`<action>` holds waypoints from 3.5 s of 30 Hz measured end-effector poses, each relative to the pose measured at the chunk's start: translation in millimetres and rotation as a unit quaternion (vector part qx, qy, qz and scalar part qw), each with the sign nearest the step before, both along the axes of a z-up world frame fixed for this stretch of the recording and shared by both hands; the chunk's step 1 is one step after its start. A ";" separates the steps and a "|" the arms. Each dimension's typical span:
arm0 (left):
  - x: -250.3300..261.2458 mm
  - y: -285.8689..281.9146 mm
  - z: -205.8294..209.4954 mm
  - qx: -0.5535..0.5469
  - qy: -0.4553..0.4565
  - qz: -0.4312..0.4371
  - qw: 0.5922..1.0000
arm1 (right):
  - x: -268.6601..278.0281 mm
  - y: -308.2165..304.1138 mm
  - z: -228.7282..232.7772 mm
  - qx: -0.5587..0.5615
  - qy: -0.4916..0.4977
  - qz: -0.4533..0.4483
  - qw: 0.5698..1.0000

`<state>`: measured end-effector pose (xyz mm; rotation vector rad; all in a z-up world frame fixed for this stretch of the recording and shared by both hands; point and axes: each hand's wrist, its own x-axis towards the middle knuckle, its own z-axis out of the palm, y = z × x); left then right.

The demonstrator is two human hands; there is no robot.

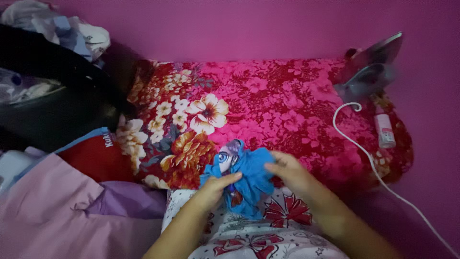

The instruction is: The person irons a blue t-shirt with a cartoon character on it, then irons a white t-shirt. They use an iron to smooth out wrinkles on both shirts.

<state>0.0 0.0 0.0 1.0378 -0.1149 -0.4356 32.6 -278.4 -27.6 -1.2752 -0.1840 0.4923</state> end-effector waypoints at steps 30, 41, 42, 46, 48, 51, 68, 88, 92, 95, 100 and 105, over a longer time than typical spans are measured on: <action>20.8 62.3 124.8 0.717 -0.081 0.203 0.662 | 3.0 -1.3 104.3 -0.418 -0.360 -0.283 0.785; 34.9 73.6 95.2 0.526 -0.399 0.398 0.637 | 17.7 -35.3 85.5 -0.017 -0.103 -0.177 0.979; 35.9 73.2 87.7 0.519 -0.383 0.375 0.666 | 17.2 -33.7 88.6 0.017 -0.060 -0.186 0.981; 36.8 67.3 61.9 0.504 -0.200 0.264 0.797 | 15.0 -25.1 108.7 0.111 0.107 -0.267 0.951; 39.4 61.8 54.7 0.415 -0.198 0.205 0.864 | 17.3 -21.9 114.5 0.099 0.119 -0.271 0.950; 39.3 57.9 51.5 0.224 -0.131 0.144 0.955 | 20.3 -22.6 112.8 0.090 0.082 -0.271 0.955; 25.9 59.0 65.9 0.627 -0.184 0.198 0.730 | 9.8 -62.3 121.5 -0.184 -0.153 -0.318 0.917; 2.8 90.3 182.0 -0.012 -0.081 -0.071 0.994 | -41.4 -84.4 191.0 0.224 -0.154 -0.057 0.961; 31.0 89.4 194.9 0.043 -0.086 -0.076 0.992 | -16.5 -90.3 203.6 0.113 -0.183 -0.160 0.964; 83.6 75.1 198.3 0.158 -0.046 -0.005 0.986 | 38.1 -78.6 221.2 -0.131 -0.122 -0.242 0.954; 154.2 40.1 211.3 0.274 -0.407 0.153 0.858 | 94.8 -64.4 255.5 -0.055 -0.190 -0.349 0.916; 168.1 24.2 211.2 0.267 -0.478 0.276 0.790 | 107.6 -64.9 246.3 -0.149 -0.326 -0.405 0.841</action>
